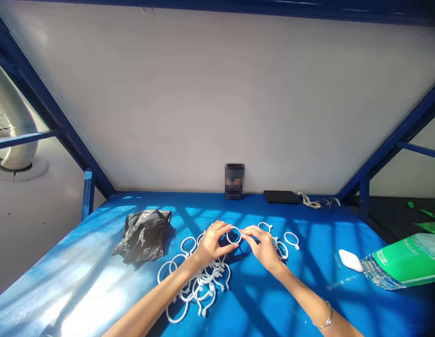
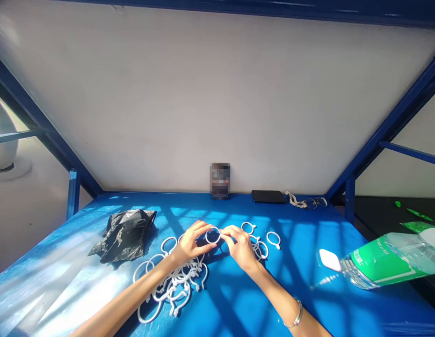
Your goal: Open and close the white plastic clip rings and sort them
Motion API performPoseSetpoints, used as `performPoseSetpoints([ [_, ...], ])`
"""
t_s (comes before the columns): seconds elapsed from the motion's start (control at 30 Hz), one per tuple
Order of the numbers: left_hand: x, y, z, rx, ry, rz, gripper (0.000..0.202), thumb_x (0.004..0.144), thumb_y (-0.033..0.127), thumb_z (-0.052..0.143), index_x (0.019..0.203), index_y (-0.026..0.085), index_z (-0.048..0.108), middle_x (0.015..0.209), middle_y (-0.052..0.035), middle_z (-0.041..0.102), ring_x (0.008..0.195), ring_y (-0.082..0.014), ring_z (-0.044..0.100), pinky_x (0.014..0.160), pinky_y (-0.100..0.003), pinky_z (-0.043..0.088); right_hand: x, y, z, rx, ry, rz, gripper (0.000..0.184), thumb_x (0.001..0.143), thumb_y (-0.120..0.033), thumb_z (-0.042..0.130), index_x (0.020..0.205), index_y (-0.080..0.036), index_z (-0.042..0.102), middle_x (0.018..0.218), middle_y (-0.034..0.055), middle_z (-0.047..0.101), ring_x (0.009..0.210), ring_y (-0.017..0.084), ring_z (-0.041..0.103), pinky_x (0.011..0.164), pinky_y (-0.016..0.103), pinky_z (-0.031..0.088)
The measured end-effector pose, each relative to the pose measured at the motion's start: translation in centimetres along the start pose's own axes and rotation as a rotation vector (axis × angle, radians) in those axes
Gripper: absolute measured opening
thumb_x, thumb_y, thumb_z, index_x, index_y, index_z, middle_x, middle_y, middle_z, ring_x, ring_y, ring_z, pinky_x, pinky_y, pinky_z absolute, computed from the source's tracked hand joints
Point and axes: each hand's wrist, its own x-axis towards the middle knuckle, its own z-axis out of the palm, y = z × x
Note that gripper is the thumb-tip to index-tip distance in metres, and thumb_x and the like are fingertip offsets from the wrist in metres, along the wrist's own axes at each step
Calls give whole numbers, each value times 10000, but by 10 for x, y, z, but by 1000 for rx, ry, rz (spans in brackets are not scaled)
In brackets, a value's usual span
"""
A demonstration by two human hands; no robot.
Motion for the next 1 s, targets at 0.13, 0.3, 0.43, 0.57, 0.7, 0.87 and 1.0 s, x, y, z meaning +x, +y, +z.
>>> performPoseSetpoints([
  [0.13,1,2,-3,90,-62,7,488,922,583,568,1215,196,623,1105,-88,669,1012,-236,598,908,-390,486,4,-3,-5,-32,8,-52,168,966,-213,569,851,-213,692,848,33,738,764,190,717,702,288,584],
  [0.3,3,-10,-26,249,-3,23,519,967,553,502,1345,199,537,1180,-113,666,1046,-247,617,919,-414,495,13,3,-26,-138,60,77,212,987,-319,552,844,-208,662,851,42,723,795,212,704,746,315,560],
  [0.43,6,-29,-56,313,19,-89,320,1000,398,462,1110,165,652,979,-86,700,918,-202,643,872,-361,505,19,21,-44,-217,43,180,295,988,-434,513,915,-195,668,883,73,713,786,235,688,723,340,546],
  [0.57,6,-41,-76,341,-228,-222,194,903,323,589,861,159,683,800,-40,680,759,-163,616,722,-273,472,21,32,-54,-316,-34,166,317,988,-435,462,917,-203,665,897,77,705,823,249,679,755,364,532],
  [0.7,1,-50,-76,326,-299,-237,135,827,265,642,759,151,667,718,-29,651,665,-142,566,622,-240,412,23,30,-58,-390,-121,167,289,969,-391,443,903,-216,663,886,67,703,816,247,672,734,365,531],
  [0.87,-1,-56,-67,296,-327,-208,79,783,150,616,704,154,621,672,-6,610,633,-128,543,608,-223,406,23,32,-61,-489,-227,136,269,937,-322,438,837,-210,662,810,69,696,735,245,650,666,367,515],
  [1.0,4,-52,-62,273,-260,-176,100,839,112,538,785,158,609,785,-24,648,750,-148,600,708,-242,457,21,37,-59,-514,-227,88,224,924,-300,466,838,-211,653,919,79,701,856,273,654,787,436,531],
])
